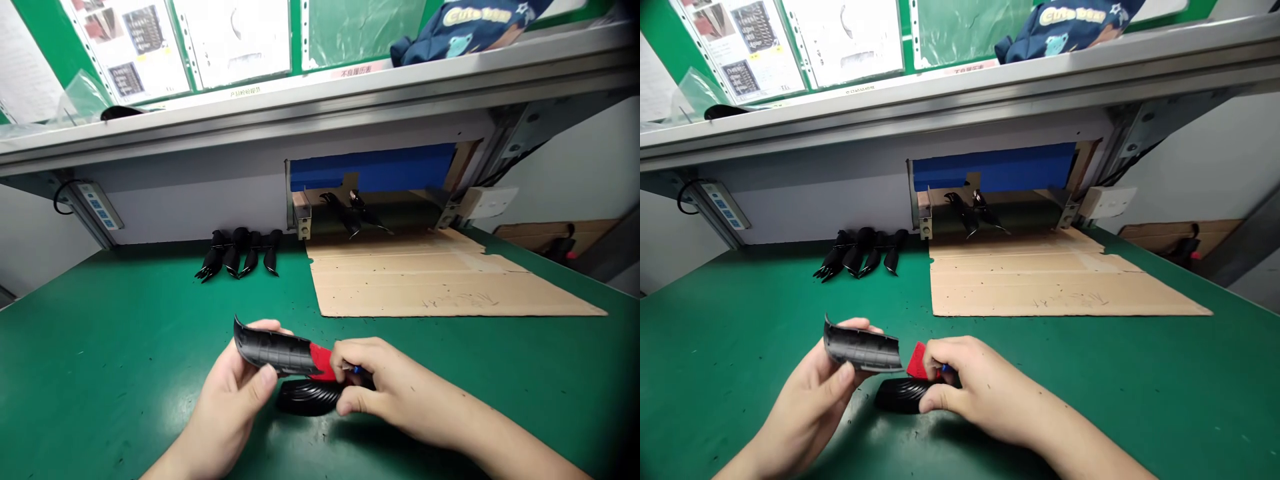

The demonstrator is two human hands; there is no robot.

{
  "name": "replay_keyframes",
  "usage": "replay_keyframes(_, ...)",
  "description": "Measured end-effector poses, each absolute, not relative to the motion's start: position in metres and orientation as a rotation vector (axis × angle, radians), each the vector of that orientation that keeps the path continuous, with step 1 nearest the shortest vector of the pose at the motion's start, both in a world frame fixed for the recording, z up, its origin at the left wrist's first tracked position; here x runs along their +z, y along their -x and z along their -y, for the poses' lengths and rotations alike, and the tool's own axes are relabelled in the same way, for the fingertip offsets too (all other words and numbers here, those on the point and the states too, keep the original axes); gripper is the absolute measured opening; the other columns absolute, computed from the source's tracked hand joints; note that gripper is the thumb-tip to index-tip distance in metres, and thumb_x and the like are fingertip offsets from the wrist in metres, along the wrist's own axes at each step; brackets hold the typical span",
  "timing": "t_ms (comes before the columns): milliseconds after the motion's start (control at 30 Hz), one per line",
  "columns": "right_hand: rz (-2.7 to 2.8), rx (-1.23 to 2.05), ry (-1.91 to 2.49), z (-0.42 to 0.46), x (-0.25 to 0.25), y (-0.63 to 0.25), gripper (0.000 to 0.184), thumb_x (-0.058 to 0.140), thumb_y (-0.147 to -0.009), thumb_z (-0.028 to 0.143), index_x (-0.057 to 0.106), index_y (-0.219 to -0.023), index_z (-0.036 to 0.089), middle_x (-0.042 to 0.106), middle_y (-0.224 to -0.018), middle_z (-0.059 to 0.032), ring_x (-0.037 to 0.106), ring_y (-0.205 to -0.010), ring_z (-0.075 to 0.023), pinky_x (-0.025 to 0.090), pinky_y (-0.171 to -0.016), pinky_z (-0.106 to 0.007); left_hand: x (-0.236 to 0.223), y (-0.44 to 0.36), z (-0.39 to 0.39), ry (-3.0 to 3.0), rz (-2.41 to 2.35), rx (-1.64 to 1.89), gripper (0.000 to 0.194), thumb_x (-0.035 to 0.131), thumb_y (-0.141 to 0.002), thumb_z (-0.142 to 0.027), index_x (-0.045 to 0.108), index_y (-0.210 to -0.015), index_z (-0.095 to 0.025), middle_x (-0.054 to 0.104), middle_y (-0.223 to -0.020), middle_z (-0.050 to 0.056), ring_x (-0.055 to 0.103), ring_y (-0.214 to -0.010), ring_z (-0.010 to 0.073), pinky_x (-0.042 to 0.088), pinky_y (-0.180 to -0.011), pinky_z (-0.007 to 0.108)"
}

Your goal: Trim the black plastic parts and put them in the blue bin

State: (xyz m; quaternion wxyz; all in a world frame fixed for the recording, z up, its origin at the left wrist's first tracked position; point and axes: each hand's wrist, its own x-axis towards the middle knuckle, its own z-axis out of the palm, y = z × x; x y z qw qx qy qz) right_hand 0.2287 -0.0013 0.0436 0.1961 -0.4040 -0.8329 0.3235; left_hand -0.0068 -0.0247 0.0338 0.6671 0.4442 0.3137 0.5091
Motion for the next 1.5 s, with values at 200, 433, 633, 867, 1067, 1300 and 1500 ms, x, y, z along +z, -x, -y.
replay_keyframes(200, 2.638, 0.408, 1.256, -0.004, 0.035, -0.231, 0.02, 0.072, -0.08, 0.007, 0.058, -0.08, 0.021, 0.055, -0.077, 0.0053, 0.051, -0.07, -0.0145, 0.035, -0.063, -0.025, 0.034, 0.006, 0.014, -0.587, -0.837, 1.233, 0.006, 0.049, -0.08, -0.022, 0.055, -0.082, -0.021, 0.054, -0.08, 0.0, 0.055, -0.072, 0.0155, 0.048, -0.073, 0.033)
replay_keyframes(433, 2.507, 0.418, 1.124, 0.009, 0.036, -0.22, 0.023, 0.052, -0.088, 0.004, 0.061, -0.094, 0.025, 0.057, -0.081, 0.0024, 0.051, -0.072, -0.017, 0.037, -0.068, -0.03, 0.037, 0.002, 0.016, -1.517, -1.128, 0.811, 0.021, 0.066, -0.078, -0.029, 0.066, -0.096, -0.02, 0.061, -0.089, 0.002, 0.05, -0.077, 0.0166, 0.039, -0.069, 0.024)
replay_keyframes(633, 2.134, 0.509, 1.159, 0.02, 0.029, -0.206, 0.015, 0.052, -0.096, 0.027, 0.055, -0.111, 0.027, 0.059, -0.097, -0.0011, 0.054, -0.087, -0.0209, 0.042, -0.078, -0.034, 0.036, -0.005, 0.022, -1.482, -0.895, 0.658, 0.026, 0.071, -0.076, -0.037, 0.069, -0.089, -0.014, 0.06, -0.073, 0.0, 0.051, -0.07, 0.015, 0.037, -0.063, 0.023)
replay_keyframes(867, 2.167, 0.372, 1.138, 0.02, 0.024, -0.207, 0.057, 0.03, -0.093, 0.072, 0.05, -0.119, 0.025, 0.054, -0.101, -0.0069, 0.05, -0.084, -0.0253, 0.042, -0.073, -0.038, 0.022, 0.001, 0.022, -0.956, -0.779, 1.104, 0.045, 0.058, -0.088, -0.041, 0.052, -0.129, -0.023, 0.059, -0.13, 0.011, 0.056, -0.116, 0.0261, 0.044, -0.098, 0.038)
replay_keyframes(1067, 2.258, 0.205, 1.062, 0.017, 0.025, -0.207, 0.061, 0.021, -0.094, 0.071, 0.055, -0.105, 0.021, 0.05, -0.086, -0.004, 0.043, -0.072, -0.0222, 0.032, -0.064, -0.033, 0.021, -0.002, 0.027, -0.866, -0.686, 1.251, 0.039, 0.061, -0.088, -0.036, 0.054, -0.124, -0.021, 0.061, -0.129, 0.012, 0.052, -0.124, 0.0256, 0.044, -0.104, 0.037)
replay_keyframes(1300, 2.274, 0.005, 1.156, 0.016, 0.028, -0.205, 0.069, 0.01, -0.093, 0.071, 0.056, -0.09, 0.019, 0.049, -0.081, -0.0043, 0.039, -0.068, -0.0223, 0.024, -0.062, -0.032, 0.014, 0.003, 0.027, -0.981, -0.69, 1.245, 0.038, 0.062, -0.088, -0.034, 0.055, -0.122, -0.022, 0.06, -0.13, 0.011, 0.053, -0.124, 0.0267, 0.045, -0.103, 0.035)
replay_keyframes(1500, 2.317, -0.113, 1.14, 0.016, 0.028, -0.202, 0.06, 0.01, -0.103, 0.054, 0.047, -0.072, 0.018, 0.048, -0.072, -0.0026, 0.035, -0.063, -0.02, 0.018, -0.058, -0.031, 0.012, 0.005, 0.028, -1.006, -0.692, 1.246, 0.033, 0.061, -0.088, -0.033, 0.057, -0.119, -0.024, 0.063, -0.126, 0.01, 0.056, -0.12, 0.0252, 0.045, -0.102, 0.033)
